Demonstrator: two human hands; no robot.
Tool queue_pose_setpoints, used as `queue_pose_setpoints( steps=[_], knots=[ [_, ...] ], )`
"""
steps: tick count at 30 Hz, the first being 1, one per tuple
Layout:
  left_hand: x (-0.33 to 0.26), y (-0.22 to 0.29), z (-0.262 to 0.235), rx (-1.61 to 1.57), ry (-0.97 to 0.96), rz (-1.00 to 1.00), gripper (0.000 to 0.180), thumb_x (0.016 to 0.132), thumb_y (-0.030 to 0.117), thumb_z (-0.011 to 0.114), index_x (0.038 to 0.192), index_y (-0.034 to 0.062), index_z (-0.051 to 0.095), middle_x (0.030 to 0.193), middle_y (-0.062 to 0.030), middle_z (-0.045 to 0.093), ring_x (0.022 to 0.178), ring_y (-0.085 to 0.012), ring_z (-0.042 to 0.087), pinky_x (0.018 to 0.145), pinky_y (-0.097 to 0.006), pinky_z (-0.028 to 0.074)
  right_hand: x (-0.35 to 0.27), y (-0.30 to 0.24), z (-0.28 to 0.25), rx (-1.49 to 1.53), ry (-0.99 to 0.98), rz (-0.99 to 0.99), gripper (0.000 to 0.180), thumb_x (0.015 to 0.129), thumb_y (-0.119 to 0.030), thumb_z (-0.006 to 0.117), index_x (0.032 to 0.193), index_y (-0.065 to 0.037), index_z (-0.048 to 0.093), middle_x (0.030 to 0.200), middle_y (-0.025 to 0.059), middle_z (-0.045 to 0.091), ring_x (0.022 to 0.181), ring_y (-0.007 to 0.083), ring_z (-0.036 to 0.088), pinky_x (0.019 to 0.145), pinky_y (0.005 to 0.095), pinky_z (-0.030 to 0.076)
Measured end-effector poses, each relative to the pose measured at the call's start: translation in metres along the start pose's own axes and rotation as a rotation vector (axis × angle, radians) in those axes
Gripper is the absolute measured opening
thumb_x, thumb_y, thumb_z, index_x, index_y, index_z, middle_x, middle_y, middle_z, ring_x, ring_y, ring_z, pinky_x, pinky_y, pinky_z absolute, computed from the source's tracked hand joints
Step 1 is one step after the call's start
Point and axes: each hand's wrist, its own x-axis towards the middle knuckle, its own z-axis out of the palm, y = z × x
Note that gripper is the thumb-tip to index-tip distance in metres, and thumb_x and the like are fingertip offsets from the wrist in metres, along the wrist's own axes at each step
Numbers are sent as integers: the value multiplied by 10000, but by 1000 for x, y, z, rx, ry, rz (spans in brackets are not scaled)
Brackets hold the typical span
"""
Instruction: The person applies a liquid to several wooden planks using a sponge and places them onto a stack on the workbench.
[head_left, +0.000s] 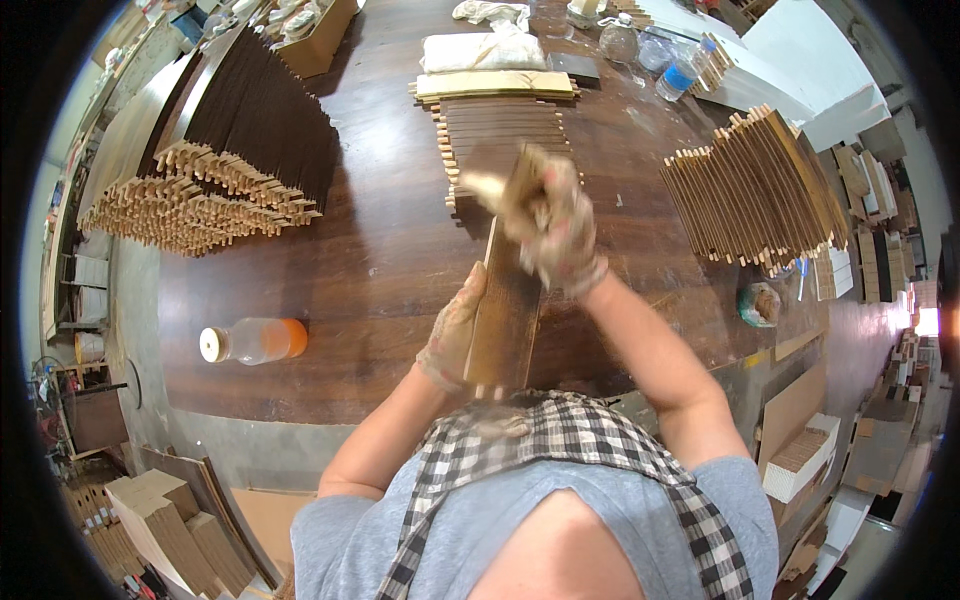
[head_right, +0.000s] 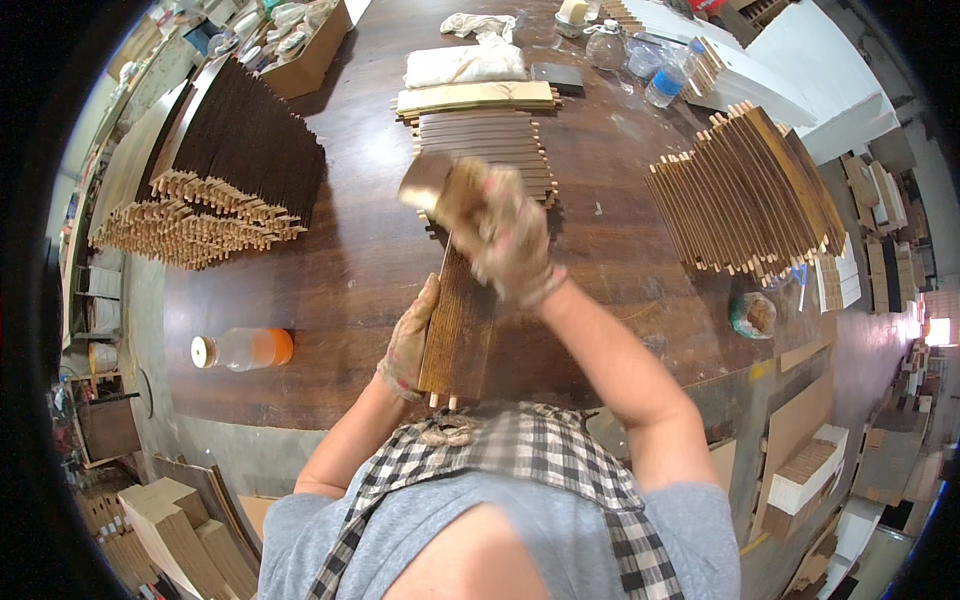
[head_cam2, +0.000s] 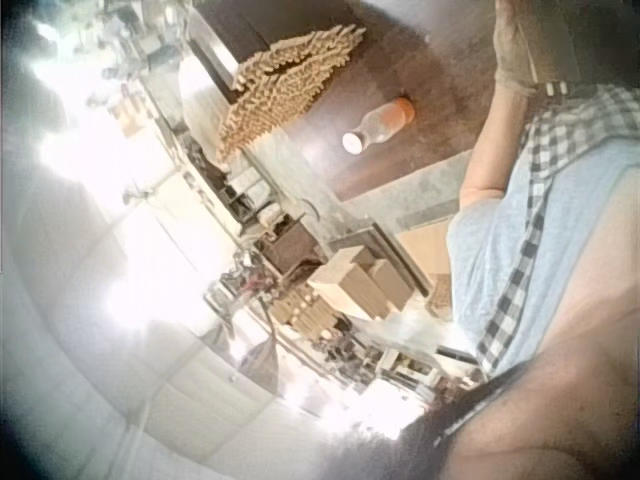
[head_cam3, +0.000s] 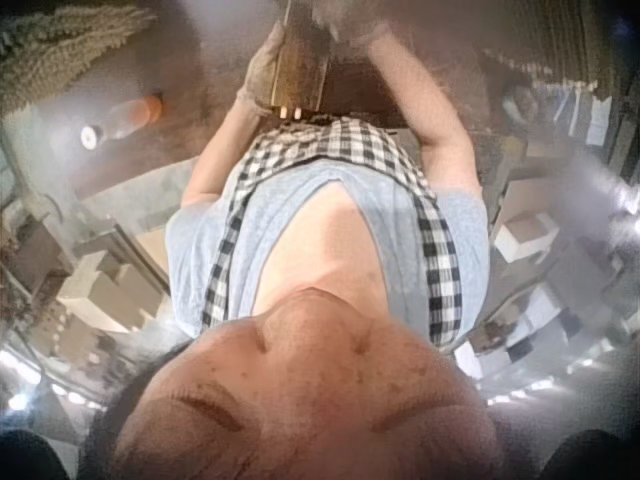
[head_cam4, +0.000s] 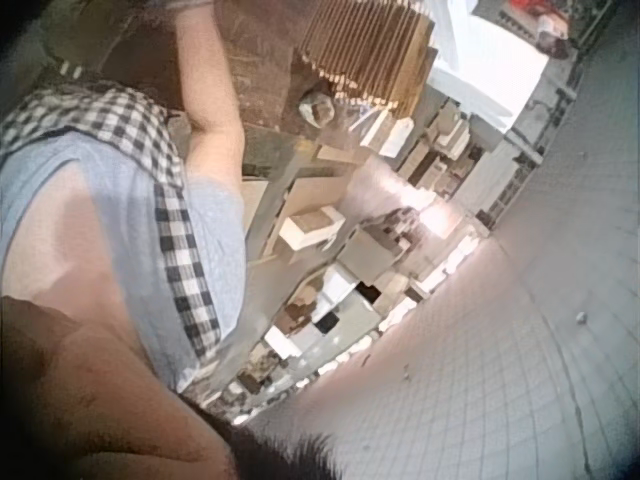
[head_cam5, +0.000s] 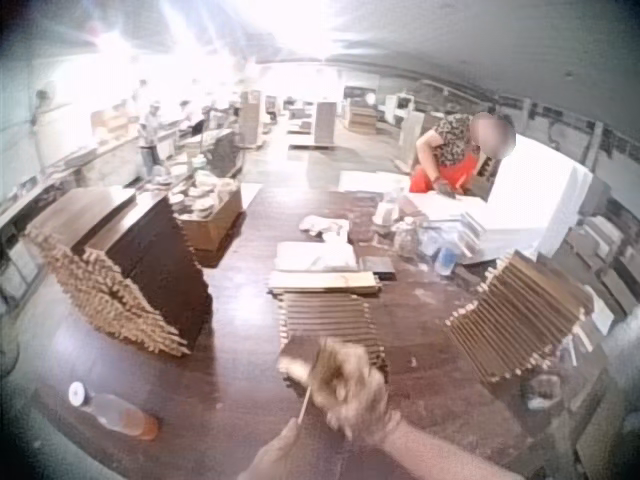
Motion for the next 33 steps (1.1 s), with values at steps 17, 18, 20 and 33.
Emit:
queue_pose_setpoints(
  steps=[17,18,20,33],
  knots=[
    [32,51,-11,-76,-5,72,639,1005,610,402,1225,47,610,980,-124,680,857,-202,688,780,-359,604,-42,-94,28,837,-100,228,674,843,-218,763,1424,-67,456,1224,152,601,1056,263,651,897,366,585],
    [26,57,2,-139,-144,97,631,1013,598,386,1255,55,596,1023,-153,686,863,-250,702,788,-414,613,-46,-86,19,966,-49,375,645,867,-211,737,1432,-94,448,1240,155,593,1047,262,655,862,361,598],
    [20,65,-25,52,77,281,650,1022,592,361,1343,54,534,1092,-185,669,936,-258,688,810,-405,603,-67,-48,-4,1341,65,618,592,916,-198,684,1449,-147,431,1270,161,577,1030,260,661,792,350,624],
    [14,65,-11,137,186,436,572,1033,509,426,1328,26,506,1089,-217,660,941,-287,699,799,-387,619,-47,-61,-67,658,-274,895,637,856,-57,711,1437,-44,451,1162,56,585,838,72,606,595,202,515]
  ],
)
